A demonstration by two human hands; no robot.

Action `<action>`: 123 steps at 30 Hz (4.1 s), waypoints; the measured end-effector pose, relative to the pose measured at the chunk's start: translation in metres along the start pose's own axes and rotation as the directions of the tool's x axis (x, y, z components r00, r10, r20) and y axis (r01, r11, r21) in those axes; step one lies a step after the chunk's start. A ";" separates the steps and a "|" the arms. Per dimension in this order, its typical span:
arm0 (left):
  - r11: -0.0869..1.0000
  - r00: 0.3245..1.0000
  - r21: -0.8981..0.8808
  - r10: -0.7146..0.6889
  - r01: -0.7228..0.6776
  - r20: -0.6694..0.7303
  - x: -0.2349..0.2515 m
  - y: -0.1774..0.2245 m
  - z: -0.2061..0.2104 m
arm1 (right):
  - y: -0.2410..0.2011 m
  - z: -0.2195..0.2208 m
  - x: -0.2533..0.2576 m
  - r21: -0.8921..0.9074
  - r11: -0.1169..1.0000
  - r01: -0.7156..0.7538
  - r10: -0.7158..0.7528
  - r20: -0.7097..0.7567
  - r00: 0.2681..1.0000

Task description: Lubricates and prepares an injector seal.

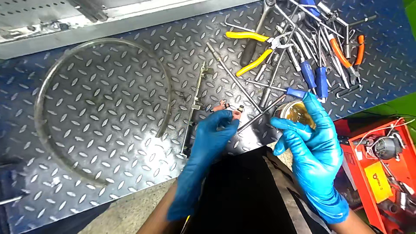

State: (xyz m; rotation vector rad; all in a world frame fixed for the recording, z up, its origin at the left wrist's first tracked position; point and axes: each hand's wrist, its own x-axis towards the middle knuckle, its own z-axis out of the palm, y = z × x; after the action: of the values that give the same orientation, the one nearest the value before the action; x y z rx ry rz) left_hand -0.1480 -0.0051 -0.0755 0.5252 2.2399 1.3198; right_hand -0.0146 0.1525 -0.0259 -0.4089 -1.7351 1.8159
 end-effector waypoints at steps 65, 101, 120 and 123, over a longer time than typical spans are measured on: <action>0.759 0.762 0.395 0.619 -0.518 -0.189 -0.047 0.046 -0.013 | -0.015 -0.015 0.014 -0.737 0.585 0.339 -0.241 0.240 0.940; 0.592 0.970 0.783 0.235 -0.191 0.059 0.050 -0.047 -0.005 | 0.013 -0.008 0.008 -0.419 0.896 0.143 -0.064 0.197 0.978; 0.732 0.952 -0.681 0.195 0.019 0.236 -0.019 0.049 -0.015 | -0.003 0.027 0.027 0.033 0.988 0.154 -0.156 0.087 0.984; 0.731 0.947 -0.682 0.220 -0.002 0.233 -0.019 0.049 -0.013 | -0.003 0.026 0.026 0.019 0.985 0.171 -0.172 0.085 0.981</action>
State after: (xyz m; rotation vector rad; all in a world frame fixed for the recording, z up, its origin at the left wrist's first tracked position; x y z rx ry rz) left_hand -0.1359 -0.0019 -0.0230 0.5381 1.3483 1.8466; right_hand -0.0499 0.1473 -0.0162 -0.1715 -1.7595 1.7415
